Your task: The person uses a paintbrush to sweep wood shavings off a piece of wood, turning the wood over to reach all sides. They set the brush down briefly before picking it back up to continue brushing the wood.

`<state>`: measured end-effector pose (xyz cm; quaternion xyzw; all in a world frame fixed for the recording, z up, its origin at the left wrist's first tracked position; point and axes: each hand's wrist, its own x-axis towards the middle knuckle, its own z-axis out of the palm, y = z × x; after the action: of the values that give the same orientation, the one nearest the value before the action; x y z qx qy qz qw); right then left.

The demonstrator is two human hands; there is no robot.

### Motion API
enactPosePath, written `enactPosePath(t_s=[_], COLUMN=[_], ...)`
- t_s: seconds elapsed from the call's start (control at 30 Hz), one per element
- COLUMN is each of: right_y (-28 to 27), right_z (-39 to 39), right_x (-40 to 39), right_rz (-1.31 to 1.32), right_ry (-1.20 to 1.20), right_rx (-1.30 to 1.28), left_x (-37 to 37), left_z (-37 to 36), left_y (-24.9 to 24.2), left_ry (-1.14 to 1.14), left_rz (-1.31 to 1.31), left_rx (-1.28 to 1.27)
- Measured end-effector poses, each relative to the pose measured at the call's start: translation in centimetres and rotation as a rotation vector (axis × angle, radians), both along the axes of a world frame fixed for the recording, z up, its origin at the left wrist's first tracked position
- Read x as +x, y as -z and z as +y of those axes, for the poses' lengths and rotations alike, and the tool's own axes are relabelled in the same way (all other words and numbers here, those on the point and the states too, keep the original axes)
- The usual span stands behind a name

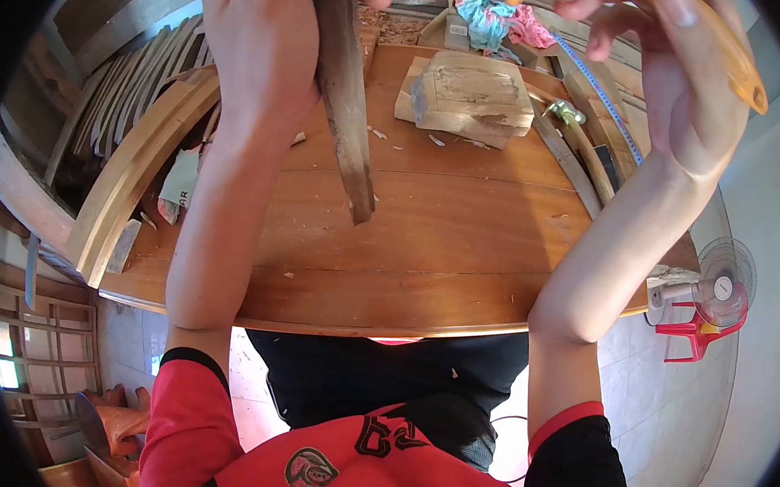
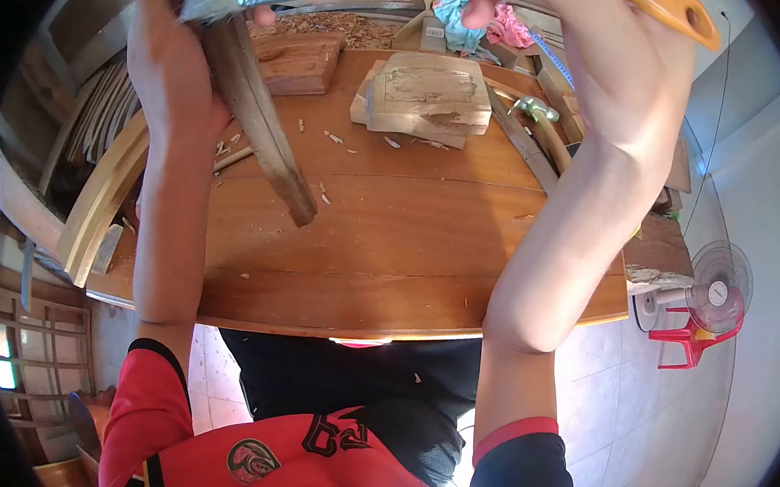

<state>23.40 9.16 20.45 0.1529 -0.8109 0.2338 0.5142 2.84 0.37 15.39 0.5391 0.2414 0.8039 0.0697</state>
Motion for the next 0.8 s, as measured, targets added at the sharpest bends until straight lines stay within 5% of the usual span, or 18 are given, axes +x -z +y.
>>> enactPosePath(t_s=[0.07,0.2,0.4,0.53,0.6,0.7,0.8], right_y=[0.4,0.9,0.6,0.5,0.6,0.7,0.1], right_z=[-0.2,0.2,1.0,-1.2,-1.1,0.4,-0.3], right_x=[-0.1,0.3,0.3,-0.3,0.0,1.7,1.5], right_rz=[-0.015,-0.013,0.063,0.125,0.162,0.230,0.272], right_ry=[0.077,0.224,0.127,0.283,0.424,0.381,0.342], right_rx=[-0.053,-0.118,-0.040,-0.194,-0.224,-0.325,-0.411], left_x=[1.9,1.7,-1.5,1.6,1.5,-0.3,0.3], left_z=[0.6,0.0,1.5,1.0,1.2,2.2,1.7], left_y=[0.0,0.2,4.0,0.3,0.2,2.3,2.2], left_ry=[-0.280,-0.405,0.115,0.054,0.021,0.028,-0.003], left_rz=[-0.193,-0.082,0.076,-0.303,-0.268,0.105,0.164], left_rx=[-0.060,-0.207,-0.057,-0.268,-0.292,-0.202,-0.248])
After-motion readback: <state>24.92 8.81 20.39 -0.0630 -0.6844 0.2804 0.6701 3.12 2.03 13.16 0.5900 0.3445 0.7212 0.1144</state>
